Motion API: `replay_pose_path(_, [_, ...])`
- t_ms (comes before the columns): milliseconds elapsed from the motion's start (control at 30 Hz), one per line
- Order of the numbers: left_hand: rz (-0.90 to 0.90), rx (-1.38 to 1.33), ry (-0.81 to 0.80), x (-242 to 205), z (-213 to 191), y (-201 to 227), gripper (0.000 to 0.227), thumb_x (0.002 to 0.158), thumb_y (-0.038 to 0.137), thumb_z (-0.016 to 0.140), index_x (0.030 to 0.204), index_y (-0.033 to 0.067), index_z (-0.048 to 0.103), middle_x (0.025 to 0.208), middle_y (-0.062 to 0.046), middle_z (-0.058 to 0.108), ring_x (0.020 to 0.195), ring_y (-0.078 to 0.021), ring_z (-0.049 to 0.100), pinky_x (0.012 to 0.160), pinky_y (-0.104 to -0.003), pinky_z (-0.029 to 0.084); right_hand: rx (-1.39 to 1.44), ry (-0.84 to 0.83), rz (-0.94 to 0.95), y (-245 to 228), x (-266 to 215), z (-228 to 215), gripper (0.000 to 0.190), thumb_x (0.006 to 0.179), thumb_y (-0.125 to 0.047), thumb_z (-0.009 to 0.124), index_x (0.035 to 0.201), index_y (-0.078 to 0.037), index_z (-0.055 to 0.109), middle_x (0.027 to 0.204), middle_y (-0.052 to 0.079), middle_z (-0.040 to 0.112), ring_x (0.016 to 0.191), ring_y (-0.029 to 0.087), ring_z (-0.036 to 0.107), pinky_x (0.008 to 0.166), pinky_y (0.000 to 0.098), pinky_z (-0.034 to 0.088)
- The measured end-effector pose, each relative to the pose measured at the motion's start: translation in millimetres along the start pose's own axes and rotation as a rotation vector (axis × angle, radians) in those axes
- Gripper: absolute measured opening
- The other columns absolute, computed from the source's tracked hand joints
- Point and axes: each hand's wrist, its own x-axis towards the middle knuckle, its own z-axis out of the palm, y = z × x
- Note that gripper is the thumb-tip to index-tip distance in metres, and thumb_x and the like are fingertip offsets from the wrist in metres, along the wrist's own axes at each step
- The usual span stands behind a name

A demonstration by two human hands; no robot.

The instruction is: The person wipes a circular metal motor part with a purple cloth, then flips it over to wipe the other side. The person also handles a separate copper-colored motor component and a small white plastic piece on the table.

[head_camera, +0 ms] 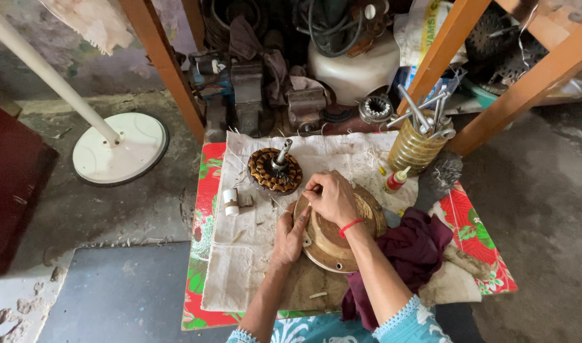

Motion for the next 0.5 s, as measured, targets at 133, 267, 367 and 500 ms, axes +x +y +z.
replay_pose_path(133, [0.075, -0.072, -0.012, -1.1, -0.1, -2.5, 0.051, 0.098, 0.030, 0.060, 0.136, -0.0043, 0.056, 0.115, -0.019, 0.074, 0.106, -0.0227, 0.068, 0.094, -0.036, 0.052, -0.034, 0.037, -0.072, 1.8, -3.2, -0.8, 0.008, 0.075, -0.009, 0.081, 0.080, -0.005, 0.076, 0.082, 0.009, 0.074, 0.081, 0.029, 0.067, 0.076, 0.0421, 0.053])
replay_pose_path(267, [0.100, -0.108, -0.022, -1.6, -0.4, -3.6, 0.051, 0.099, 0.029, 0.060, 0.136, -0.0053, 0.056, 0.118, -0.020, 0.073, 0.109, -0.0230, 0.068, 0.096, -0.036, 0.051, -0.030, 0.042, -0.138, 2.4, -3.6, -1.9, 0.010, 0.074, -0.007, 0.079, 0.083, -0.006, 0.078, 0.086, 0.009, 0.074, 0.086, 0.030, 0.066, 0.080, 0.0415, 0.053])
replay_pose_path(367, [0.100, -0.116, -0.021, -1.3, -0.1, -2.1, 0.051, 0.099, 0.029, 0.060, 0.137, -0.0050, 0.054, 0.122, -0.019, 0.072, 0.112, -0.0223, 0.067, 0.098, -0.035, 0.050, 0.002, -0.008, -0.079, 0.7, -2.7, -4.2, 0.013, 0.073, -0.009, 0.079, 0.086, -0.005, 0.076, 0.086, 0.009, 0.074, 0.083, 0.028, 0.068, 0.079, 0.0403, 0.054])
replay_pose_path(500, [0.079, -0.070, -0.010, -2.6, -0.7, -0.2, 0.051, 0.098, 0.030, 0.060, 0.136, -0.0038, 0.057, 0.117, -0.020, 0.074, 0.108, -0.0231, 0.068, 0.096, -0.036, 0.051, 0.077, -0.008, 0.024, -1.8, -3.6, -5.3, 0.018, 0.071, -0.012, 0.082, 0.083, -0.004, 0.072, 0.086, 0.009, 0.073, 0.082, 0.026, 0.070, 0.077, 0.0392, 0.056])
